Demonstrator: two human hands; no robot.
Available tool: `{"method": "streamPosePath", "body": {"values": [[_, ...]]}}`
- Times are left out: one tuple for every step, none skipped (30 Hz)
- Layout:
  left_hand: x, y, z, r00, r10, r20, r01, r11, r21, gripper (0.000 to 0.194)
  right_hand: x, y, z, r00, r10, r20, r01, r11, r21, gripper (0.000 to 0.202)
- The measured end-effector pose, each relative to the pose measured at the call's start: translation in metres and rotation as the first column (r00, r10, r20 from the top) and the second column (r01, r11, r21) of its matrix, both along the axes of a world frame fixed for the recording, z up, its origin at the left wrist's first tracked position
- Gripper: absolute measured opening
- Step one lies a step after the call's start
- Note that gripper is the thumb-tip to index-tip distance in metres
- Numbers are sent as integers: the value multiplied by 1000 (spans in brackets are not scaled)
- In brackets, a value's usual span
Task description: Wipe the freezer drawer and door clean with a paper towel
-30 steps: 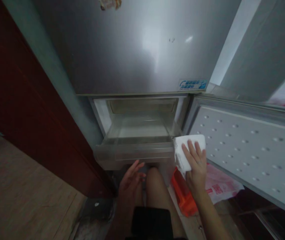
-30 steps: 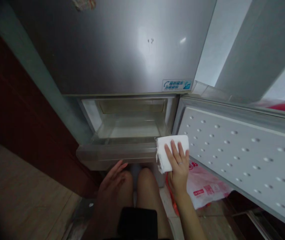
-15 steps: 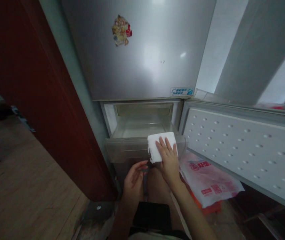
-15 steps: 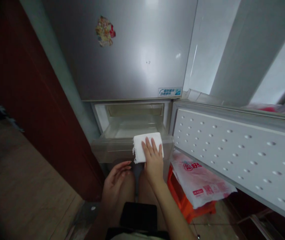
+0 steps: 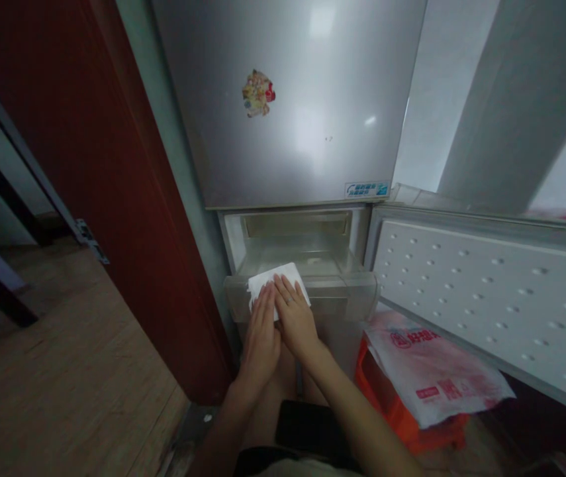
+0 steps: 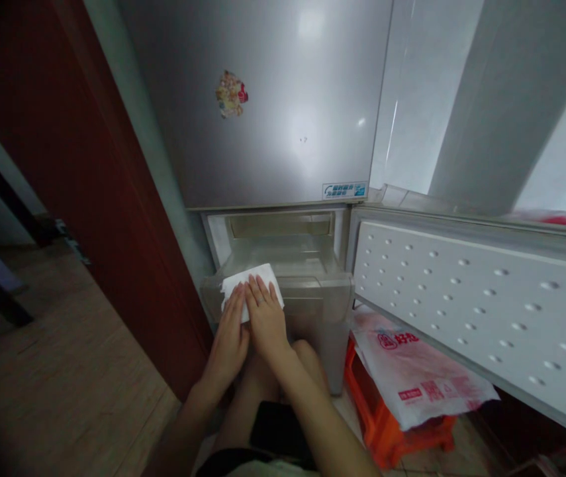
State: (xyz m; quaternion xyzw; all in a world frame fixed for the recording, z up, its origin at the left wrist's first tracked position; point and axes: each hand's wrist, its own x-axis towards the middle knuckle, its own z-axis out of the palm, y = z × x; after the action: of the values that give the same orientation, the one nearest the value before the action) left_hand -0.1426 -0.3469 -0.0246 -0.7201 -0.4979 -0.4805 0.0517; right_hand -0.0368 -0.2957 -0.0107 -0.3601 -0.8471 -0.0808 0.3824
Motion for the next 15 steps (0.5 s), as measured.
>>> {"method": "streamPosePath", "body": {"values": [[-3, 4, -2, 999, 5, -46, -5, 1000, -12, 77, 1, 1, -1, 1000, 7, -6, -7, 1000, 6, 60], [-6, 7, -4, 996, 17, -92, -19, 1000, -22, 78, 3, 1, -3, 1000, 20, -11, -20, 1000, 13, 61], [-6, 9, -4, 990, 41, -135, -45, 999, -26, 78, 6, 1, -4, 999, 36, -14, -35, 999, 21, 61], [-6, 11, -4, 982, 75, -175, -81, 996, -24, 76, 9, 2, -5, 999, 50, -18, -50, 998, 29, 62], [-4, 12, -3, 971, 117, -211, -122, 992, -15, 74, 13, 2, -6, 998, 61, -23, -60, 998, 34, 63], [-1, 13, -1, 956, 160, -245, -166, 986, -6, 72, 16, 2, -7, 997, 66, -28, -65, 997, 36, 65], [3, 14, 2, 940, 202, -275, -208, 978, 5, 70, 19, 2, -8, 997, 67, -32, -66, 997, 36, 67], [7, 15, 5, 924, 238, -300, -246, 969, 13, 67, 22, 1, -9, 997, 64, -33, -63, 997, 36, 68], [10, 17, 9, 909, 266, -320, -275, 961, 19, 65, 25, 1, -10, 998, 61, -33, -60, 997, 38, 68], [14, 19, 12, 898, 285, -336, -295, 955, 22, 63, 28, 0, -11, 998, 59, -32, -58, 997, 42, 68], [17, 22, 14, 891, 292, -347, -303, 953, 22, 62, 31, -2, -11, 998, 59, -32, -58, 997, 47, 68], [19, 25, 16, 891, 288, -351, -300, 954, 21, 62, 36, -4, -12, 997, 61, -36, -59, 997, 54, 69], [21, 28, 17, 895, 276, -351, -288, 958, 19, 63, 41, -6, -13, 997, 64, -47, -61, 996, 63, 70], [22, 31, 18, 901, 258, -349, -269, 963, 18, 65, 49, -8, -14, 996, 63, -67, -58, 995, 75, 71], [23, 34, 18, 907, 240, -345, -249, 968, 18, 68, 58, -10, -16, 993, 54, -101, -45, 995, 90, 72]]}}
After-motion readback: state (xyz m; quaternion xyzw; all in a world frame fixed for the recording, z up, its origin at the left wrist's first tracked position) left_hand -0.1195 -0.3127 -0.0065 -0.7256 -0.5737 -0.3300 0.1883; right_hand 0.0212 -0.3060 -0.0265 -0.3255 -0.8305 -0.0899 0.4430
